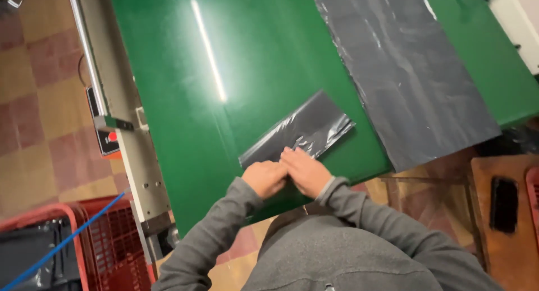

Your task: The recorder takes black plastic bags from a conveyor belt, folds them neatly, and places them into a red collection crate.

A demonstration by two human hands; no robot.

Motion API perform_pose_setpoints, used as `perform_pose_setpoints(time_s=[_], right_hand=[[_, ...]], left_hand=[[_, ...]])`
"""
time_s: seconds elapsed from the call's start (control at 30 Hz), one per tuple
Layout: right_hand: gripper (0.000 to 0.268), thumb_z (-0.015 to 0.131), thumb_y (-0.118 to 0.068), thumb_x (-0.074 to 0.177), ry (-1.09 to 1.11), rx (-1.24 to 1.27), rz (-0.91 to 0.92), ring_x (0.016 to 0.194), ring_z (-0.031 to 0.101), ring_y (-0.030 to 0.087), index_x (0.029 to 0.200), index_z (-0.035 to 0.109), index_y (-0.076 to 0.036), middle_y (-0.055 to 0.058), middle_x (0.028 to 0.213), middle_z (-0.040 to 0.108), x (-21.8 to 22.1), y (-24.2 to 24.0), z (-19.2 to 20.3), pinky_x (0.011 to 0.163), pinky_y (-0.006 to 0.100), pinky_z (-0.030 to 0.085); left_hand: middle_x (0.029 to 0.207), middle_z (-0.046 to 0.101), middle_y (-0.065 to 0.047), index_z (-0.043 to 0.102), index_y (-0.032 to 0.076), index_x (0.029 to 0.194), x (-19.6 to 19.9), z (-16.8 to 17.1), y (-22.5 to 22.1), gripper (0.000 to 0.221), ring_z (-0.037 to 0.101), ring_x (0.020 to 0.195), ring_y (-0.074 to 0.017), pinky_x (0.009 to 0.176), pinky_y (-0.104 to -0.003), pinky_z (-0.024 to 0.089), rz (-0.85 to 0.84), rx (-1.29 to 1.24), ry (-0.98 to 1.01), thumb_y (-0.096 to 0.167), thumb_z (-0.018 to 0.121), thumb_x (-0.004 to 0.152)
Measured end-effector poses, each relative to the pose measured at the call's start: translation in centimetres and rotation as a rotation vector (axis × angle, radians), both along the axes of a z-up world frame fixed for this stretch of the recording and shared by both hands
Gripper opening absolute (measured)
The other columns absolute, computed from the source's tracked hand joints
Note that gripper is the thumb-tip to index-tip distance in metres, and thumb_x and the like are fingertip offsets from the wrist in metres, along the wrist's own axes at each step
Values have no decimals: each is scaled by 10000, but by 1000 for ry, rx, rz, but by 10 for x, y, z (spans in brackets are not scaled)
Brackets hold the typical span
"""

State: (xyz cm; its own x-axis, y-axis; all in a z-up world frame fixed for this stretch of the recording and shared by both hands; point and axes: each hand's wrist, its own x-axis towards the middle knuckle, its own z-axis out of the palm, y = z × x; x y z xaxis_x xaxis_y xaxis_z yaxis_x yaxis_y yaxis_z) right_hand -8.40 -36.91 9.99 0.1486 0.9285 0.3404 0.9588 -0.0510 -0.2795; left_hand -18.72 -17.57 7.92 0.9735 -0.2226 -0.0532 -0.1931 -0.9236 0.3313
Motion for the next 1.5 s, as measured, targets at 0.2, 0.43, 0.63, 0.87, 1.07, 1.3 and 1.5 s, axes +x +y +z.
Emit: perform_pose_setpoints(time_s=[0.2, 0.43, 0.63, 0.87, 1.07, 1.3, 1.5], right_hand=[[261, 546, -43, 1037, 817, 234, -98, 1248, 669, 349, 1271, 655, -77, 170, 1278, 716, -5, -48, -62, 1149, 523, 414], [241, 635, -250, 1128, 2186, 619, -670, 635, 523, 162, 944, 492, -189, -4, 797, 539, 69, -80, -176, 527, 353, 424], [251, 545, -232, 1012, 2098, 343, -497, 984, 748, 271, 1154, 579, -28, 155, 1137, 733, 67, -106, -51, 847, 380, 607], [888, 872, -417, 655, 299, -102, -448, 1333, 491, 369, 1391, 513, -76, 172, 1388, 559, 144, -263, 72, 1087, 479, 419], [1089, 891, -351, 502, -173, -475, -533, 1415, 367, 399, 1469, 474, -74, 181, 1523, 447, 248, -354, 57, 1150, 544, 308], [272, 726, -266, 865, 188, -710, -607, 1057, 689, 230, 1133, 687, -241, -5, 1073, 740, 324, -427, 42, 939, 353, 547], [194, 691, -232, 874, 450, -168, -262, 821, 736, 291, 1006, 666, -92, 99, 925, 731, 449, -303, 136, 700, 369, 556]], left_hand=[[1003, 746, -56, 709, 132, 1083, 104, -54, 29, 306, 728, 924, -192, 786, -336, 568, -57, -904, 355, 343, 544, 934], [833, 726, -137, 719, 57, 1027, 128, -58, 16, 373, 701, 817, -326, 751, -414, 544, 338, -782, 255, 418, 675, 946], [975, 672, -179, 600, 57, 1022, 114, -32, -17, 407, 645, 876, -433, 735, -522, 501, 664, -385, -150, 443, 703, 941], [1385, 530, -144, 596, 78, 1260, 133, 86, -169, 834, 393, 1370, -394, 1010, -664, 351, 66, -89, -334, 428, 879, 557], [1494, 500, -143, 607, 61, 1257, 190, 37, -265, 724, 347, 1475, -372, 1114, -612, 346, -179, -71, -299, 336, 852, 634], [944, 709, -150, 685, 61, 1069, 203, 73, -260, 198, 698, 895, -358, 746, -401, 532, 106, -727, 230, 233, 709, 975], [790, 591, -38, 666, -15, 828, 296, 92, -170, 184, 565, 747, -117, 684, -317, 471, 466, -1077, -14, 149, 656, 912]])
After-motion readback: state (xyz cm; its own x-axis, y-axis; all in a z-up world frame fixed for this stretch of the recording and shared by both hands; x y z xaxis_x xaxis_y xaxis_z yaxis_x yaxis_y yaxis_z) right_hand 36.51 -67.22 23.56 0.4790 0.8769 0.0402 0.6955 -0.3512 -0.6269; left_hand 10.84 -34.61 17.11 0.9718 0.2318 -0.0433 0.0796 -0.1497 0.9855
